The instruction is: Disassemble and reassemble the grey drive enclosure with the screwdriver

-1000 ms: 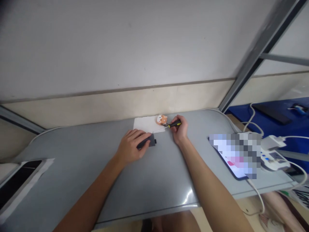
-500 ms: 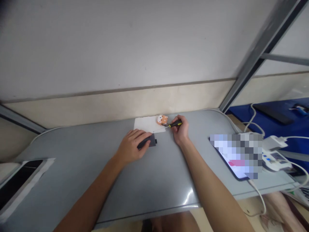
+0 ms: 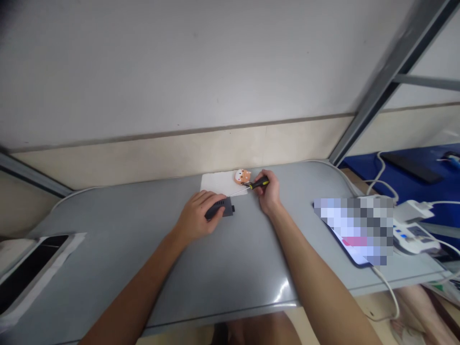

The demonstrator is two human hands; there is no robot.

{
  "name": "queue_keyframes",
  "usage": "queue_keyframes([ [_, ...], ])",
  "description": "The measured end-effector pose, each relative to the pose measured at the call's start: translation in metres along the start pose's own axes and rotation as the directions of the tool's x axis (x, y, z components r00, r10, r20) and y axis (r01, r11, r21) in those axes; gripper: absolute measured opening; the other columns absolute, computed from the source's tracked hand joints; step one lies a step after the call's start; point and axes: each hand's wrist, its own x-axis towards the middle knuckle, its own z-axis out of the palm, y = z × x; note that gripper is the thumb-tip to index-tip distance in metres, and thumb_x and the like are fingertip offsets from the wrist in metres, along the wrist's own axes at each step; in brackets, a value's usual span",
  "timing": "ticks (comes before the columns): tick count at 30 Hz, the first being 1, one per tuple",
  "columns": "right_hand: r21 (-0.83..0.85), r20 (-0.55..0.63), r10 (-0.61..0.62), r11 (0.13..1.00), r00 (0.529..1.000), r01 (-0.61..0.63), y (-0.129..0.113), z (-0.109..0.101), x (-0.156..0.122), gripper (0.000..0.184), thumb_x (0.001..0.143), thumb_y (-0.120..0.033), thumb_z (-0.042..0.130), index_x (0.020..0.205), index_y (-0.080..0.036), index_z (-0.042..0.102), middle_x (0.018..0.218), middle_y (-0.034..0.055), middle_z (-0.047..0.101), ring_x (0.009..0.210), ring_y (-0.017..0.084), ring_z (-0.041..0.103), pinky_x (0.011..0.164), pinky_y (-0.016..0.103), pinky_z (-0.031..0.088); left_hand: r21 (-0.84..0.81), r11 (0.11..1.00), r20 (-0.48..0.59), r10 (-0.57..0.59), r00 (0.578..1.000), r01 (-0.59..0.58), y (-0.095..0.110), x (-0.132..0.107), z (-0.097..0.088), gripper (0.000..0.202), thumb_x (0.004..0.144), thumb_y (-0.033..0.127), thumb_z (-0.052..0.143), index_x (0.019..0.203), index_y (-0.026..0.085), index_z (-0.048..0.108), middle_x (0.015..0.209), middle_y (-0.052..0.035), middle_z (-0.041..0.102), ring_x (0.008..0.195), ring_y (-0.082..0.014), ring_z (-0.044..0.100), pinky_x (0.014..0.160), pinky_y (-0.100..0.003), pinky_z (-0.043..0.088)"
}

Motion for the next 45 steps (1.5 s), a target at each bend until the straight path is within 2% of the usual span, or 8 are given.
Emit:
queue_keyframes([
  [8, 0.017, 0.012, -0.006, 1.0, 1.0, 0.005, 0.0, -0.002, 0.001, 0.031, 0.084, -0.037, 0.061, 0.059, -0.022, 0.049, 0.047, -0.0052, 0.041, 0.035, 0.006, 0.027, 0.035, 0.024, 0.024, -0.052, 0.998, 0.053, -0.017, 0.998, 0.02, 0.001, 0.0, -0.01, 0.025, 0.097, 0.023, 0.056, 0.12, 0.022, 0.067, 0.106, -0.0069, 0.075, 0.097, -0.0228, 0.067, 0.089, -0.04, 0.05],
  [11, 0.044, -0.002, 0.002, 0.999, 1.0, -0.001, -0.002, -0.002, 0.001, 0.031, 0.083, -0.036, 0.06, 0.059, -0.022, 0.049, 0.045, -0.0056, 0.04, 0.033, 0.006, 0.027, 0.035, 0.024, 0.024, -0.147, 0.983, 0.045, -0.104, 0.994, 0.11, -0.004, 0.0, -0.019, 0.027, 0.097, 0.019, 0.05, 0.118, 0.021, 0.067, 0.105, -0.0068, 0.074, 0.096, -0.0219, 0.067, 0.088, -0.039, 0.05],
  [15, 0.073, -0.03, 0.011, 0.997, 0.999, -0.009, -0.006, 0.001, -0.002, 0.027, 0.081, -0.032, 0.06, 0.058, -0.021, 0.05, 0.047, -0.0044, 0.046, 0.033, 0.006, 0.028, 0.035, 0.023, 0.023, -0.373, 0.874, 0.082, -0.303, 0.949, 0.311, -0.017, -0.004, -0.022, 0.03, 0.088, 0.014, 0.046, 0.105, 0.021, 0.07, 0.096, -0.0047, 0.073, 0.086, -0.0195, 0.066, 0.08, -0.034, 0.052],
  [18, 0.084, -0.038, 0.009, 0.996, 0.999, -0.005, -0.008, 0.002, -0.004, 0.025, 0.08, -0.029, 0.06, 0.058, -0.021, 0.05, 0.049, -0.0037, 0.05, 0.033, 0.005, 0.028, 0.035, 0.023, 0.024, -0.504, 0.761, 0.165, -0.379, 0.911, 0.408, -0.029, -0.006, -0.02, 0.029, 0.084, 0.016, 0.047, 0.1, 0.02, 0.072, 0.096, -0.0051, 0.075, 0.089, -0.0203, 0.068, 0.08, -0.034, 0.054],
  [25, 0.087, -0.024, -0.003, 0.996, 1.0, 0.005, -0.005, 0.0, -0.003, 0.026, 0.08, -0.031, 0.063, 0.06, -0.021, 0.05, 0.05, -0.0038, 0.051, 0.034, 0.005, 0.028, 0.035, 0.024, 0.026, -0.637, 0.636, 0.161, -0.443, 0.882, 0.436, -0.042, -0.008, -0.016, 0.025, 0.08, 0.018, 0.054, 0.095, 0.019, 0.073, 0.09, -0.0048, 0.075, 0.088, -0.02, 0.07, 0.081, -0.034, 0.055],
  [30, 0.079, -0.017, 0.02, 0.997, 1.0, -0.019, -0.004, -0.004, 0.0, 0.026, 0.081, -0.032, 0.06, 0.059, -0.021, 0.051, 0.045, -0.0047, 0.043, 0.034, 0.006, 0.028, 0.035, 0.024, 0.026, -0.602, 0.696, 0.006, -0.486, 0.874, 0.391, -0.041, -0.009, -0.016, 0.022, 0.078, 0.016, 0.052, 0.088, 0.02, 0.072, 0.081, -0.0035, 0.071, 0.078, -0.018, 0.066, 0.075, -0.032, 0.053],
  [40, 0.05, -0.014, 0.017, 0.999, 1.0, -0.016, -0.003, -0.003, -0.001, 0.026, 0.078, -0.033, 0.062, 0.058, -0.02, 0.052, 0.046, -0.0043, 0.047, 0.033, 0.005, 0.028, 0.034, 0.023, 0.024, -0.555, 0.72, 0.029, -0.484, 0.875, 0.417, -0.039, -0.01, -0.014, 0.017, 0.082, 0.02, 0.054, 0.083, 0.019, 0.071, 0.077, -0.002, 0.066, 0.074, -0.0167, 0.061, 0.072, -0.031, 0.049],
  [45, -0.005, 0.001, 0.012, 1.0, 1.0, -0.012, -0.004, -0.001, -0.005, 0.027, 0.078, -0.033, 0.064, 0.057, -0.02, 0.052, 0.048, -0.0031, 0.049, 0.035, 0.005, 0.031, 0.033, 0.021, 0.02, -0.511, 0.77, -0.013, -0.451, 0.893, 0.381, -0.032, -0.009, -0.01, 0.018, 0.084, 0.018, 0.05, 0.079, 0.019, 0.067, 0.076, -0.0016, 0.064, 0.073, -0.0161, 0.058, 0.069, -0.03, 0.045],
])
